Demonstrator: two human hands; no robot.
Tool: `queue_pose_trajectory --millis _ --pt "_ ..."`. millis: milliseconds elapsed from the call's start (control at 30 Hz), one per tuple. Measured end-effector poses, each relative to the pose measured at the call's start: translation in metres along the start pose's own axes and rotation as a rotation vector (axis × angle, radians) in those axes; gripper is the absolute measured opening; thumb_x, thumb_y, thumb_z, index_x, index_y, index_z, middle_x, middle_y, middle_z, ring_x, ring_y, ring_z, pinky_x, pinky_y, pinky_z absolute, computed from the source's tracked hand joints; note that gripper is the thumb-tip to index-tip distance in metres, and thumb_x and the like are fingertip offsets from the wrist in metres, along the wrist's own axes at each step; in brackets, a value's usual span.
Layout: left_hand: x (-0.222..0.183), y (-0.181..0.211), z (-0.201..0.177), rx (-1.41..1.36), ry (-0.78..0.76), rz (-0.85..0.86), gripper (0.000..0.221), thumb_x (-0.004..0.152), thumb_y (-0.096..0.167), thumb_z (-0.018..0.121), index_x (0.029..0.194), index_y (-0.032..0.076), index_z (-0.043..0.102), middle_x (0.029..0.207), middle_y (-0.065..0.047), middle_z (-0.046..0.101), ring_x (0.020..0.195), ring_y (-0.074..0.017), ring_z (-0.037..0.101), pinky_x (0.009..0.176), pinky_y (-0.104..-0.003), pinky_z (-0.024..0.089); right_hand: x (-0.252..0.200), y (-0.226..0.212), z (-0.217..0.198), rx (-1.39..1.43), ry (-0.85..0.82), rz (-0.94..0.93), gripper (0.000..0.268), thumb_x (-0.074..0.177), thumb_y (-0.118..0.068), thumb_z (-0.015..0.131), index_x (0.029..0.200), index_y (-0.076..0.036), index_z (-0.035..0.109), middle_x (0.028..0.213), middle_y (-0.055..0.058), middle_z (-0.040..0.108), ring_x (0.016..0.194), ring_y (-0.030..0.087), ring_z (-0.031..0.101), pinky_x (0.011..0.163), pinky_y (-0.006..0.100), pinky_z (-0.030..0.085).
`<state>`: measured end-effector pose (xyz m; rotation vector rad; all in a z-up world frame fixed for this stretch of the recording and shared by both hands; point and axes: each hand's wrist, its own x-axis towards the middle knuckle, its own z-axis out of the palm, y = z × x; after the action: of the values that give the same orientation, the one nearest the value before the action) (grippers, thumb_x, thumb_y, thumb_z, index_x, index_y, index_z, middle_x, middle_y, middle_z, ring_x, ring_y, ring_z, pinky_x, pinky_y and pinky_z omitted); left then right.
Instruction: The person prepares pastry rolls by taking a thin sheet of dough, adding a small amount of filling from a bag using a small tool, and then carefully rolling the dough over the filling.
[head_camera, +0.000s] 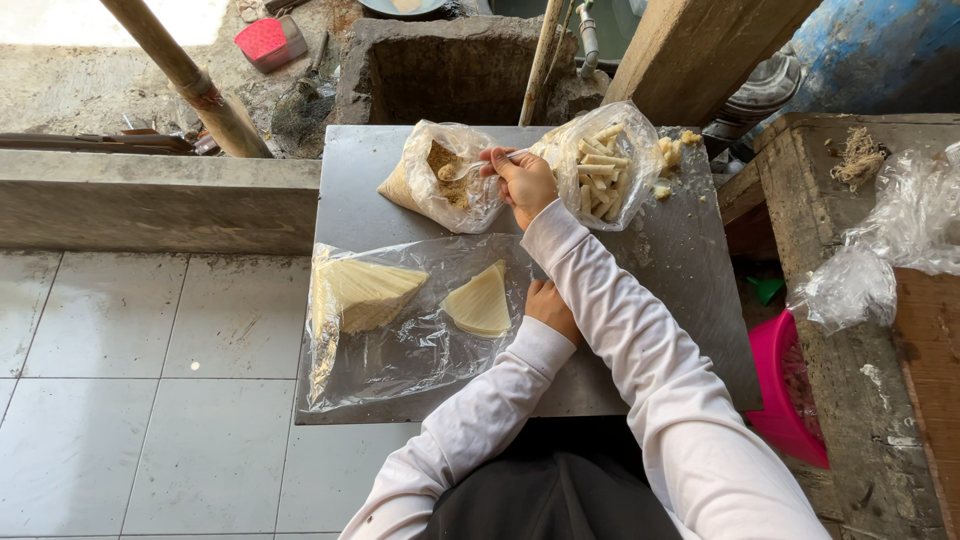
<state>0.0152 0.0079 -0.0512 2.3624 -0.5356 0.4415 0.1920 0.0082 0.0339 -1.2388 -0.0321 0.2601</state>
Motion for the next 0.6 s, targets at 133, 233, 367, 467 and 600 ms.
queue_pose_trajectory --millis 133,233,367,467,600 --pt "0.002 0.007 -0.010 -0.013 0.081 -0.017 0.015 0.082 0.024 0.070 0.088 0.012 0.065 0.090 -0.007 0.068 0.089 -0.0280 0.065 0.078 -0.042 0.042 -0.013 -0.018 0.004 0.151 0.005 -0.023 0.025 0.104 -0.022 0.062 0.106 0.000 0.072 0.086 0.007 0.072 0.055 0.004 0.046 0.050 0.019 0.038" --pt "0.008 0.013 -0.021 0.017 0.076 -0.054 0.016 0.085 0.026 0.070 0.087 0.012 0.064 0.084 -0.008 0.066 0.084 -0.0289 0.065 0.075 -0.044 0.043 -0.036 -0.044 0.004 0.216 0.005 -0.057 0.024 0.105 -0.020 0.062 0.109 0.001 0.071 0.089 0.008 0.071 0.059 0.005 0.050 0.054 0.020 0.042" --pt "0.006 0.021 -0.037 0.031 0.022 -0.150 0.022 0.093 0.026 0.070 0.106 0.010 0.062 0.095 -0.008 0.070 0.091 -0.0299 0.069 0.081 -0.045 0.046 -0.080 -0.083 -0.018 0.304 -0.064 -0.152 0.023 0.106 -0.019 0.062 0.111 0.002 0.070 0.088 0.008 0.069 0.062 0.006 0.050 0.054 0.020 0.040" --pt "0.002 0.032 -0.053 0.004 -0.027 -0.199 0.044 0.086 0.026 0.073 0.125 0.010 0.061 0.101 -0.012 0.073 0.091 -0.0320 0.070 0.080 -0.046 0.046 -0.116 -0.102 -0.052 0.266 -0.002 -0.169 0.023 0.107 -0.019 0.061 0.111 0.002 0.071 0.089 0.007 0.067 0.065 0.006 0.050 0.057 0.020 0.041" --pt "-0.008 0.043 -0.061 0.022 -0.081 -0.227 0.051 0.082 0.024 0.076 0.128 0.011 0.058 0.103 -0.013 0.073 0.093 -0.0328 0.070 0.080 -0.046 0.046 -0.166 -0.094 -0.115 0.211 0.047 -0.166 0.021 0.108 -0.018 0.060 0.111 0.000 0.070 0.091 0.005 0.066 0.068 0.006 0.050 0.060 0.021 0.042"
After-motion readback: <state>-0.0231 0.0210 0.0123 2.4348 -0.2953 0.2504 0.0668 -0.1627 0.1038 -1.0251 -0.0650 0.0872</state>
